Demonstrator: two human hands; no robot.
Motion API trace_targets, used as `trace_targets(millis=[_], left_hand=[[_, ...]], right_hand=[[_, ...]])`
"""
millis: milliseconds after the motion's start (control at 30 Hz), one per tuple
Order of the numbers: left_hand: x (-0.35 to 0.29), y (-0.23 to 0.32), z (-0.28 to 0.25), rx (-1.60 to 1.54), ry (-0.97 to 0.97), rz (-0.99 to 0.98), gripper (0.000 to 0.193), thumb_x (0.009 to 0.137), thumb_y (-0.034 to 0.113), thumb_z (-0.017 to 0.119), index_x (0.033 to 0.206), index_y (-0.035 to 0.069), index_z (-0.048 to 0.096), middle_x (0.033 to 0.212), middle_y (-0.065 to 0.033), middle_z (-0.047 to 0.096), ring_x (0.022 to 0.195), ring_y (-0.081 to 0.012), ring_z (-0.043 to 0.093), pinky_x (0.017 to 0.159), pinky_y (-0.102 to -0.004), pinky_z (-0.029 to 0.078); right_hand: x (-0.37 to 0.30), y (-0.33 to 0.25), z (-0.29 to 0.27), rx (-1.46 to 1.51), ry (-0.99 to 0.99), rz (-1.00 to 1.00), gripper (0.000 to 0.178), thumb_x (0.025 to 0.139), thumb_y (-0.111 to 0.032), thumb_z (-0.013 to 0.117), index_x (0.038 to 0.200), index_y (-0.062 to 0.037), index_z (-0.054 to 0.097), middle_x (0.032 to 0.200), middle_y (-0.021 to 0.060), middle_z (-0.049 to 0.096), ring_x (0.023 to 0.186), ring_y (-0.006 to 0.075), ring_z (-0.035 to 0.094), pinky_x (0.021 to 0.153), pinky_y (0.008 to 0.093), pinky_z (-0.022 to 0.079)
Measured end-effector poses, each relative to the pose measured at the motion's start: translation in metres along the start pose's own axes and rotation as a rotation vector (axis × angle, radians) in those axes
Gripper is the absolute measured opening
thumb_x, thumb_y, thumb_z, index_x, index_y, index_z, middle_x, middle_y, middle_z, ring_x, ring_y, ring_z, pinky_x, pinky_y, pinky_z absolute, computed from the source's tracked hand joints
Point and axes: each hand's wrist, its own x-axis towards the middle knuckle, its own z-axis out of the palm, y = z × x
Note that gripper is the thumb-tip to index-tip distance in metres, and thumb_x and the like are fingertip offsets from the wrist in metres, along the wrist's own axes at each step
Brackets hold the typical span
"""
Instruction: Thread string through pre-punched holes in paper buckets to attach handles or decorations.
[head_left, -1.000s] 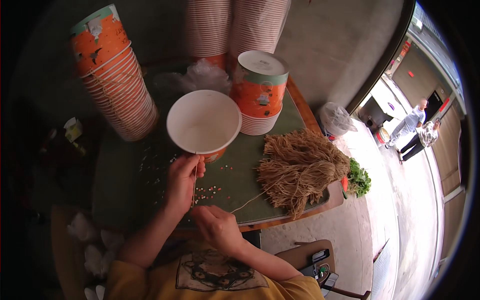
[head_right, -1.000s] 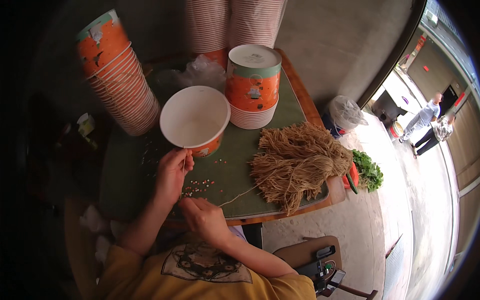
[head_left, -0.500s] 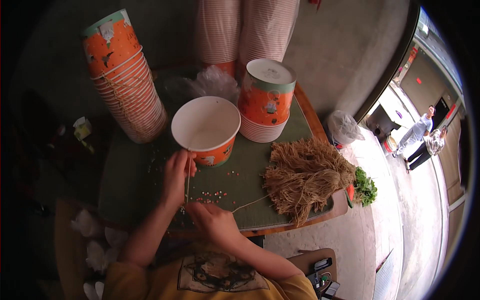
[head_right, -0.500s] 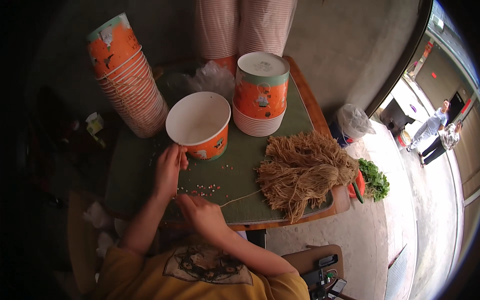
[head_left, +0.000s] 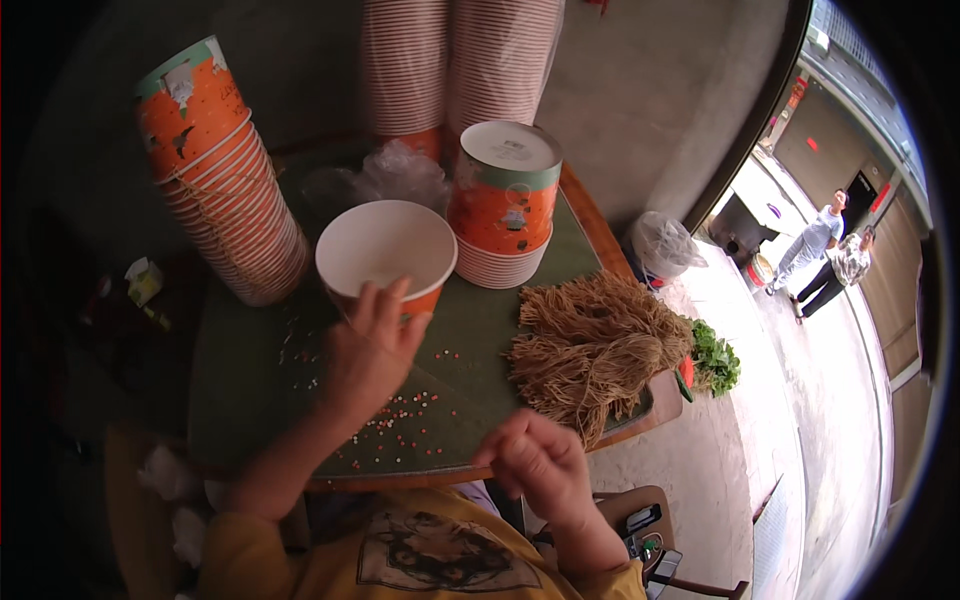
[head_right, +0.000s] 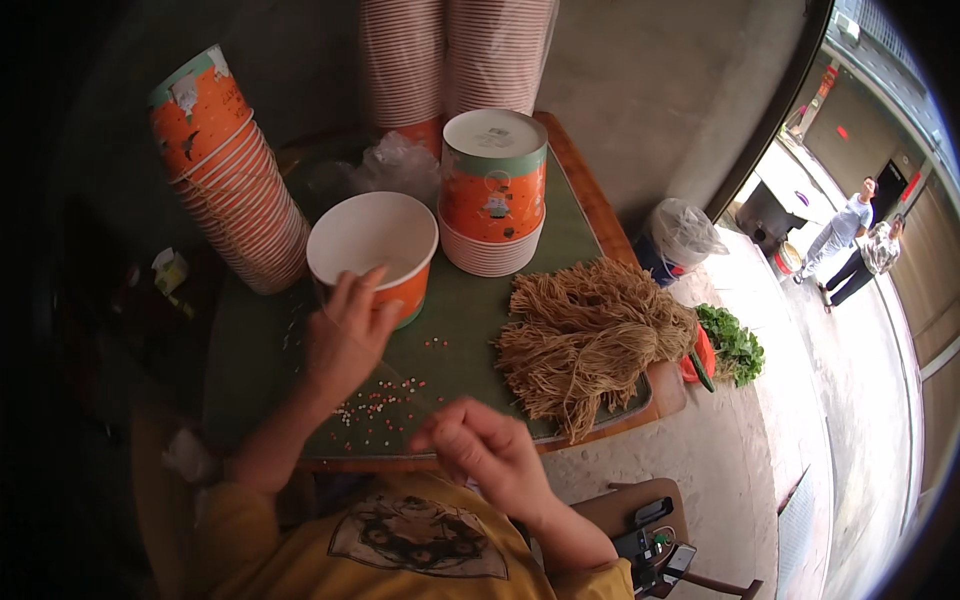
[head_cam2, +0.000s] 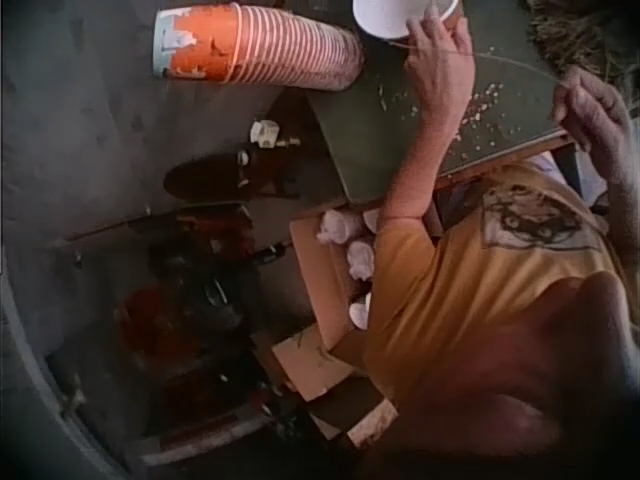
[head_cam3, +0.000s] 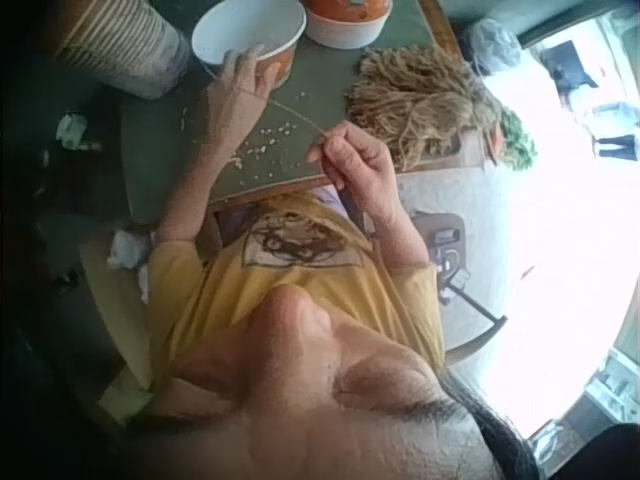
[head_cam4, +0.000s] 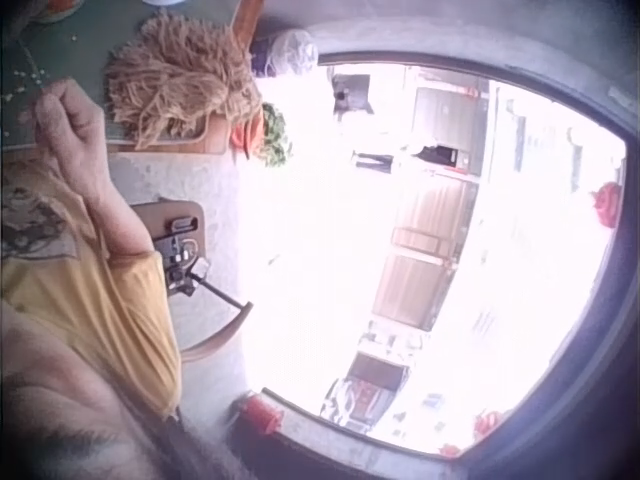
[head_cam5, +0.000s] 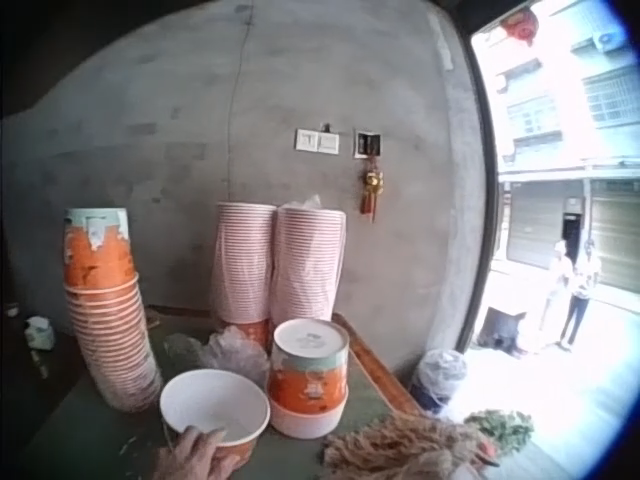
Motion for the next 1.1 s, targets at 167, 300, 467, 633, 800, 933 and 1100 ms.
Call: trace_targets(millis=[167, 300, 467, 633, 800, 933, 1100], left_hand=[[0.008, -0.057, -0.053, -0.312, -0.082, 0.134, 0.026, 0.087, 0.014, 0.065, 0.07, -0.001, 0.052, 0.076, -0.0107, 0.049, 0.061, -0.0261, 0.051, 0.055, -0.0367, 0.042], [0.015, -0.1, -0.051, -0.321, -0.17, 0.282, 0.019, 0.088, 0.007, 0.059, 0.074, -0.001, 0.05, 0.079, -0.0099, 0.05, 0.068, -0.0241, 0.053, 0.062, -0.034, 0.043], [0.008, -0.12, -0.034, -0.492, -0.101, 0.155, 0.009, 0.09, 0.002, 0.053, 0.083, -0.002, 0.055, 0.087, -0.007, 0.055, 0.07, -0.015, 0.054, 0.064, -0.029, 0.046], [0.006, -0.113, -0.023, -0.535, -0.047, 0.142, 0.012, 0.095, 0.004, 0.053, 0.084, -0.002, 0.055, 0.084, -0.0051, 0.052, 0.066, -0.0126, 0.052, 0.06, -0.0272, 0.044], [0.008, -0.104, -0.026, -0.576, -0.014, 0.097, 0.016, 0.097, 0.007, 0.051, 0.083, -0.001, 0.054, 0.083, -0.0041, 0.051, 0.063, -0.0115, 0.049, 0.057, -0.026, 0.041], [0.01, -0.094, -0.018, -0.664, -0.04, 0.109, 0.019, 0.098, 0.01, 0.05, 0.082, -0.001, 0.053, 0.083, -0.0043, 0.051, 0.062, -0.0107, 0.048, 0.056, -0.0267, 0.041], [0.013, -0.1, 0.001, -0.676, -0.071, 0.112, 0.02, 0.098, 0.011, 0.05, 0.083, -0.001, 0.054, 0.086, -0.005, 0.053, 0.064, -0.0118, 0.05, 0.057, -0.0271, 0.041]], right_hand=[[0.037, 0.002, -0.015, 0.436, 0.035, -0.09, 0.034, 0.104, -0.034, 0.04, 0.085, -0.0078, 0.052, 0.051, -0.0048, 0.033, 0.047, 0.0064, 0.03, 0.043, 0.0215, 0.026], [0.055, 0.005, -0.006, 0.873, 0.044, -0.031, 0.034, 0.104, -0.035, 0.038, 0.084, -0.0109, 0.052, 0.051, -0.007, 0.029, 0.047, 0.0056, 0.027, 0.042, 0.0218, 0.026], [0.015, -0.008, 0.039, 0.322, -0.165, -0.122, 0.031, 0.086, -0.019, 0.072, 0.086, -0.0046, 0.045, 0.06, -0.0012, 0.042, 0.052, 0.0067, 0.033, 0.048, 0.0239, 0.026], [0.005, 0.013, 0.033, 0.269, -0.497, -0.151, 0.067, 0.07, -0.034, 0.088, 0.109, -0.0022, 0.044, 0.076, -0.0016, 0.046, 0.058, 0.0024, 0.034, 0.052, 0.0195, 0.026], [0.018, 0.012, 0.039, 0.26, -0.491, -0.351, 0.066, 0.07, -0.033, 0.088, 0.108, -0.0016, 0.045, 0.073, -0.0011, 0.046, 0.058, 0.004, 0.035, 0.053, 0.0205, 0.028], [0.023, 0.016, 0.071, 0.363, -0.166, -0.649, 0.063, 0.071, -0.037, 0.087, 0.104, -0.002, 0.047, 0.071, -0.0007, 0.046, 0.056, 0.0057, 0.035, 0.052, 0.022, 0.028], [0.033, -0.004, 0.037, 0.186, -0.441, -0.467, 0.06, 0.075, -0.039, 0.083, 0.107, -0.0022, 0.047, 0.069, -0.0013, 0.046, 0.054, 0.0063, 0.036, 0.05, 0.0229, 0.026]])
